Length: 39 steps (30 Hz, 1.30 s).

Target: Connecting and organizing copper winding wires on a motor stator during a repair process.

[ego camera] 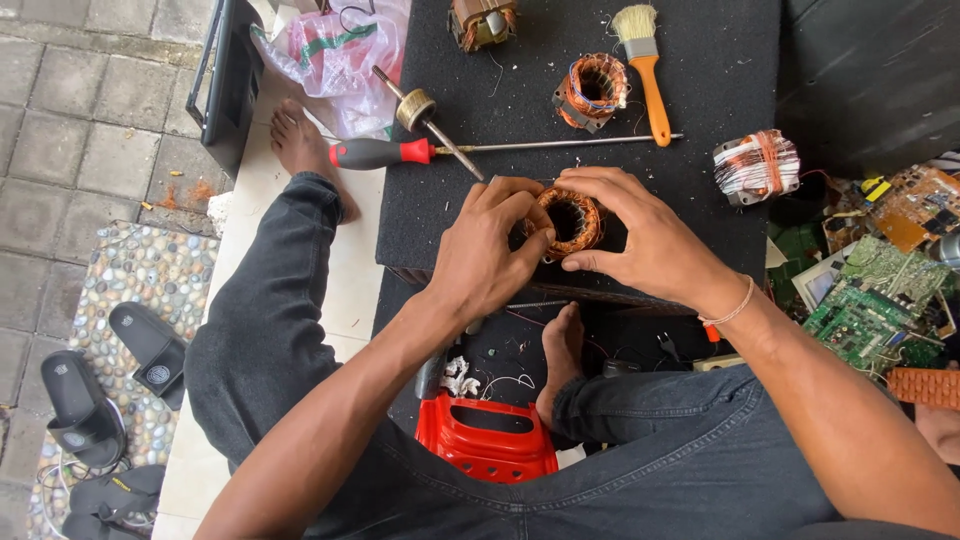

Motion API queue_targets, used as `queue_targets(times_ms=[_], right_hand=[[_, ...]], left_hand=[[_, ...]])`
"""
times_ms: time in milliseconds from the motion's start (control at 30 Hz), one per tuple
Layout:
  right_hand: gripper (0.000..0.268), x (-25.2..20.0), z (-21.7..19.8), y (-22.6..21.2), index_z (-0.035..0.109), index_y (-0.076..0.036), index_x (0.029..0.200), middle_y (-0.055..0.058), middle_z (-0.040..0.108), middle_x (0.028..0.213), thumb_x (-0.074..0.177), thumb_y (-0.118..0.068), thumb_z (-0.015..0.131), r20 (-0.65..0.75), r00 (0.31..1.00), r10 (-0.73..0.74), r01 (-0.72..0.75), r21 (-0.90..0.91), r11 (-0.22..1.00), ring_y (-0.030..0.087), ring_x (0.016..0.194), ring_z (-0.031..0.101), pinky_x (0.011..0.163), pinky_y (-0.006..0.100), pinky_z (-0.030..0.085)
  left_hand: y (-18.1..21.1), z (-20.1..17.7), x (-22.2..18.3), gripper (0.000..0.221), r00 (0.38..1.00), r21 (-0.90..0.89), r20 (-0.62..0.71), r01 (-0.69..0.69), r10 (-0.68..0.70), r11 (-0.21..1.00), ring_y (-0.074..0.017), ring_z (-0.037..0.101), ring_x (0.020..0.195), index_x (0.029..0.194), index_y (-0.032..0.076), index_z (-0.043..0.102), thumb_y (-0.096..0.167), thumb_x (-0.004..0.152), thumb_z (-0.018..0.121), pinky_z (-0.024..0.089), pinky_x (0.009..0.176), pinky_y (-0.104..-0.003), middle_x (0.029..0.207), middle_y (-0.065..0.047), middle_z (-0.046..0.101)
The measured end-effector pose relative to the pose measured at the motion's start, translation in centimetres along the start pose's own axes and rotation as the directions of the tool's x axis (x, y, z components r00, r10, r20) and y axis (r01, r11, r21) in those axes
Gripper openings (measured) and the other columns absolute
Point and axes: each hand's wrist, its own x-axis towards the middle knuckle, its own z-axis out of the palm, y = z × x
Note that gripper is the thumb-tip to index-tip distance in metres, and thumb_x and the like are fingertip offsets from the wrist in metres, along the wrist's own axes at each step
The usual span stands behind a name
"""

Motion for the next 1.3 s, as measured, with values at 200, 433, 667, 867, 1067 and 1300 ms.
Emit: queue_targets(times_ms=[200, 433, 667, 867, 1067, 1300], right_hand=[[0.074, -0.2, 0.2, 0.5, 0.054, -0.008, 0.145, 0.017, 0.052, 0.146, 0.08, -0.028, 0.086, -0.022, 0.999, -0.033, 0.033, 0.003, 0.999, 0.04, 0.137, 0.048, 0.108, 0.055, 0.045], [0.062, -0.7, 1.3, 1.2, 0.064, -0.012, 0.135, 0.01, 0.046, 0.151, 0.081, -0.034, 0.086, -0.076, 0.993, -0.095, 0.093, -0.023, 0.995, 0.04, 0.139, 0.043, 0.106, 0.052, 0.046], [0.033, 0.1, 2.1, 1.2, 0.077, -0.015, 0.11, 0.005, 0.057, 0.143, 0.082, -0.029, 0.086, -0.135, 0.99, 0.036, -0.029, 0.053, 0.998, 0.034, 0.134, 0.05, 0.109, 0.053, 0.041], [0.021, 0.7, 2.1, 1.4, 0.079, -0.012, 0.098, 0.007, 0.063, 0.137, 0.084, -0.026, 0.085, -0.156, 0.984, 0.081, -0.068, 0.09, 0.994, 0.036, 0.129, 0.056, 0.107, 0.052, 0.042], [0.01, 0.7, 1.9, 0.7, 0.078, -0.01, 0.093, 0.009, 0.067, 0.131, 0.087, -0.016, 0.083, -0.193, 0.98, 0.036, -0.026, 0.056, 0.998, 0.038, 0.125, 0.06, 0.103, 0.051, 0.047], [0.007, 0.4, 2.1, -0.3, 0.075, -0.004, 0.091, 0.014, 0.063, 0.131, 0.086, -0.002, 0.079, -0.266, 0.963, -0.03, 0.021, -0.035, 0.999, 0.04, 0.121, 0.064, 0.098, 0.051, 0.053]], left_hand=[[0.9, -0.3, 0.6, 0.007, 0.999, 0.038, 0.024, 0.035, -0.035, 0.999, -0.0316, 0.062, 0.109, 0.085, 0.016, 0.07, 0.023, 0.085, 0.069, 0.059, 0.077, -0.049, 0.119, -0.005, 0.066], [1.4, -0.6, 1.2, 0.007, 0.997, 0.096, 0.052, 0.048, -0.053, 0.994, -0.0304, 0.064, 0.107, 0.082, 0.016, 0.073, 0.022, 0.083, 0.071, 0.06, 0.076, -0.05, 0.115, -0.004, 0.067], [0.9, -0.7, 1.6, 0.008, 0.996, 0.089, 0.079, 0.04, -0.047, 0.995, -0.0346, 0.066, 0.108, 0.082, 0.012, 0.077, 0.019, 0.083, 0.073, 0.059, 0.08, -0.05, 0.114, -0.008, 0.068], [0.1, -0.7, 1.7, 0.011, 0.997, 0.002, 0.077, 0.025, -0.025, 1.0, -0.0378, 0.068, 0.105, 0.092, 0.01, 0.077, 0.015, 0.088, 0.069, 0.059, 0.08, -0.05, 0.108, -0.01, 0.069], [-0.3, -0.8, 1.5, 0.023, 0.999, -0.107, 0.028, 0.03, -0.027, 0.994, -0.0378, 0.072, 0.092, 0.112, 0.005, 0.068, 0.007, 0.089, 0.068, 0.062, 0.073, -0.046, 0.095, -0.016, 0.067], [-1.1, -0.3, 0.8, 0.037, 1.0, -0.186, -0.023, 0.005, -0.01, 0.983, -0.0388, 0.072, 0.092, 0.124, 0.004, 0.062, -0.002, 0.088, 0.066, 0.064, 0.073, -0.044, 0.107, -0.02, 0.062]])
